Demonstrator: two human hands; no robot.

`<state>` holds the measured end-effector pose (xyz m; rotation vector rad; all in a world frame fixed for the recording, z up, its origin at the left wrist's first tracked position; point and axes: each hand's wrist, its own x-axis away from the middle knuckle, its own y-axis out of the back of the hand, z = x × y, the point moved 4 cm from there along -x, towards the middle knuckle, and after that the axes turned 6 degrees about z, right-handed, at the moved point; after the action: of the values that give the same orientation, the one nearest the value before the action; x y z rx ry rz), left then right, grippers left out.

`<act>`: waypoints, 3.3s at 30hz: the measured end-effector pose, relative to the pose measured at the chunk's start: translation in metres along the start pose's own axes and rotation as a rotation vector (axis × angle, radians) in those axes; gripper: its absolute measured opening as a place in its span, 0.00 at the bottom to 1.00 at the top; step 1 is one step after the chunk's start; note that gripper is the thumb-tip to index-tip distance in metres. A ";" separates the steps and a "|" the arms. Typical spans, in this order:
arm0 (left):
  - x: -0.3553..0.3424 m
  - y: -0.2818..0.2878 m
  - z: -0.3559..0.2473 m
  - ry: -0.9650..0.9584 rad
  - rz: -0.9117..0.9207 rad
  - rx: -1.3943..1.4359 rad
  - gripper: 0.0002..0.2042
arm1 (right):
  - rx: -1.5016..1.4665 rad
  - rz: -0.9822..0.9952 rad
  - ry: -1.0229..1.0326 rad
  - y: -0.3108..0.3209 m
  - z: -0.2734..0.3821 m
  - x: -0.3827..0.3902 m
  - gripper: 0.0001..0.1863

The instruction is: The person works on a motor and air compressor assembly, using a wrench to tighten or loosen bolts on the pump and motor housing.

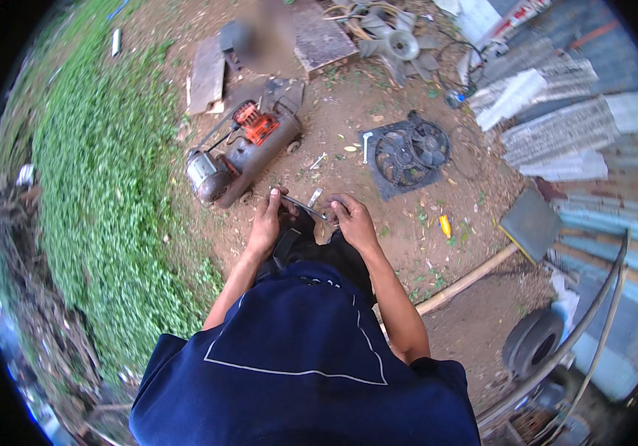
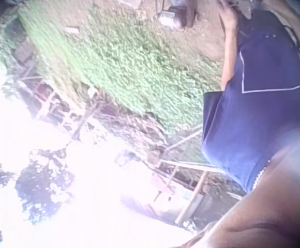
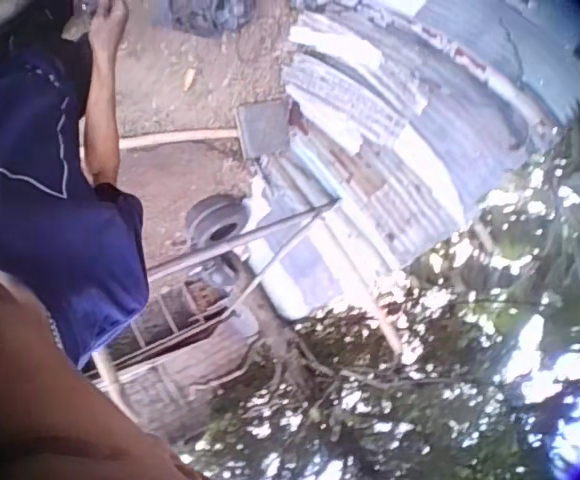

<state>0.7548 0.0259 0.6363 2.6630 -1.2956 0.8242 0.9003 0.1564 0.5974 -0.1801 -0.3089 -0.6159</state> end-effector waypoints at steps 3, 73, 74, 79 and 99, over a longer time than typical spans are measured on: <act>-0.006 0.013 0.004 -0.014 -0.116 0.046 0.21 | 0.186 0.058 -0.046 -0.004 0.011 -0.026 0.16; -0.794 0.071 0.462 -0.402 0.518 -1.017 0.28 | 1.094 -0.172 -0.519 0.293 -0.644 -0.626 0.22; -0.796 0.066 0.442 -0.455 0.533 -1.106 0.30 | 1.170 -0.124 -0.537 0.296 -0.643 -0.626 0.19; -0.767 0.058 0.400 -0.409 0.452 -1.129 0.36 | 1.291 0.008 -0.634 0.303 -0.658 -0.595 0.10; -0.746 0.123 0.415 -0.464 0.533 -1.586 0.29 | 1.159 -0.075 -0.805 0.267 -0.709 -0.558 0.14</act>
<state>0.4695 0.3600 -0.1057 1.2021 -1.6337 -0.7065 0.7901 0.4898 -0.2755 0.7272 -1.3963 -0.3319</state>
